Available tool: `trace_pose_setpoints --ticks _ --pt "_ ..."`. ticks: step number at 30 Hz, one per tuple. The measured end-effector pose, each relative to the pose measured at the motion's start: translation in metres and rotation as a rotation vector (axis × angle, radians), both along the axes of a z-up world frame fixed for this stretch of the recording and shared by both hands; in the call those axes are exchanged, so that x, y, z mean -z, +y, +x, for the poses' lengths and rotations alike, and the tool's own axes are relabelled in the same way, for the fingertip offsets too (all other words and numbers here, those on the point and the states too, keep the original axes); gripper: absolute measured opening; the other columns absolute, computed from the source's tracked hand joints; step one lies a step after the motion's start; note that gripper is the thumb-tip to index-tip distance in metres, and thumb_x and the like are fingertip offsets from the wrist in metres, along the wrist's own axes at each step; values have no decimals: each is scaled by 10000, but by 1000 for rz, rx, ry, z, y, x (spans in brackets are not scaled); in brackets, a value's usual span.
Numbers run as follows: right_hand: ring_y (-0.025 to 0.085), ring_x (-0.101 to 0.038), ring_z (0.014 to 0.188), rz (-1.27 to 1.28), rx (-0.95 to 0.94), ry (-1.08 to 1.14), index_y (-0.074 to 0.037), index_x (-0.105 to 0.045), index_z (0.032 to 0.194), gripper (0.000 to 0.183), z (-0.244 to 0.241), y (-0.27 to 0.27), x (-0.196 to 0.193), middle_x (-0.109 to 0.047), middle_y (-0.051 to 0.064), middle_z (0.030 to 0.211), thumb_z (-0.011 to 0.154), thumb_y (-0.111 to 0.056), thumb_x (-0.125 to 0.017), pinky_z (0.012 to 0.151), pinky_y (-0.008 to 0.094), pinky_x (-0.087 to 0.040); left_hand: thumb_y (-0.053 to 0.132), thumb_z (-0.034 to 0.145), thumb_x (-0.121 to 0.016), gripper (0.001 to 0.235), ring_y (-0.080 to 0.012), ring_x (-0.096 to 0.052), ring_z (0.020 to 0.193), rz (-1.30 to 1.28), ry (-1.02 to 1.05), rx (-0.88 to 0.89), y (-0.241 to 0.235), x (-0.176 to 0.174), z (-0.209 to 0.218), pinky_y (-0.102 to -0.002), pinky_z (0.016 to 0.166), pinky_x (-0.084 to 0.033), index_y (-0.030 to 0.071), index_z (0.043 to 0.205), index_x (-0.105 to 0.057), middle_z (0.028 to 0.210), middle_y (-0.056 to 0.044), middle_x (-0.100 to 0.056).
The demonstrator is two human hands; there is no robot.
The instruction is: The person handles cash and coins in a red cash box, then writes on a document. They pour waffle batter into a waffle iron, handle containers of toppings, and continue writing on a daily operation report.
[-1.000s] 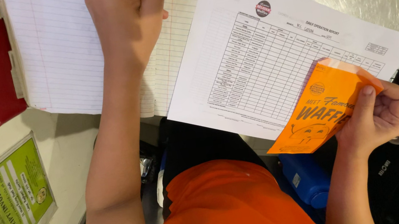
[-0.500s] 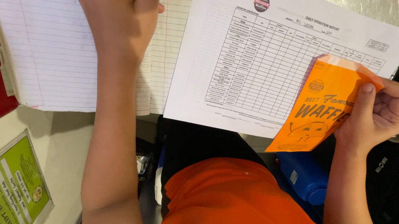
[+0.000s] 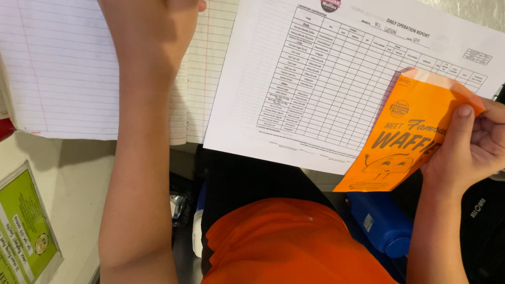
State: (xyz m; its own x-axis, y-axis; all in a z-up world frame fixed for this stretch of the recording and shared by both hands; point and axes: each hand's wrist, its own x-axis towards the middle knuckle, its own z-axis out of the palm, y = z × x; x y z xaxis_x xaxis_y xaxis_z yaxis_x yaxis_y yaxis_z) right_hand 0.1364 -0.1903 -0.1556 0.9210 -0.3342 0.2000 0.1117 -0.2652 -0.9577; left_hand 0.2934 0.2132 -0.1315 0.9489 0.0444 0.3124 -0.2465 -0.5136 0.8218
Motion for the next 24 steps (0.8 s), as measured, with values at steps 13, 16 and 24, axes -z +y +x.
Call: trace_pose_setpoints --ticks 13,16,24 --pt "110 -664 902 -9 20 20 35 -551 1170 105 4 8 -8 -696 155 1076 1195 -11 -642 854 220 -570 -11 1056 -662 408 -73 -600 489 64 -10 -8 1 4 -1 -230 506 -535 48 659 -595 536 12 -535" --pt "116 -661 925 -42 29 31 47 -547 1149 117 5 9 -9 -686 161 1091 1189 -11 -640 876 226 -569 -11 1057 -656 391 -77 -617 513 41 -6 -2 0 5 -3 -236 514 -528 37 673 -599 553 5 -549" --pt "114 -670 899 -79 37 36 45 -550 1157 110 4 6 -7 -696 171 1077 1184 -10 -642 841 222 -570 37 1097 -674 423 -85 -579 488 -38 30 9 -1 6 -2 -243 548 -565 36 679 -610 546 0 -545"
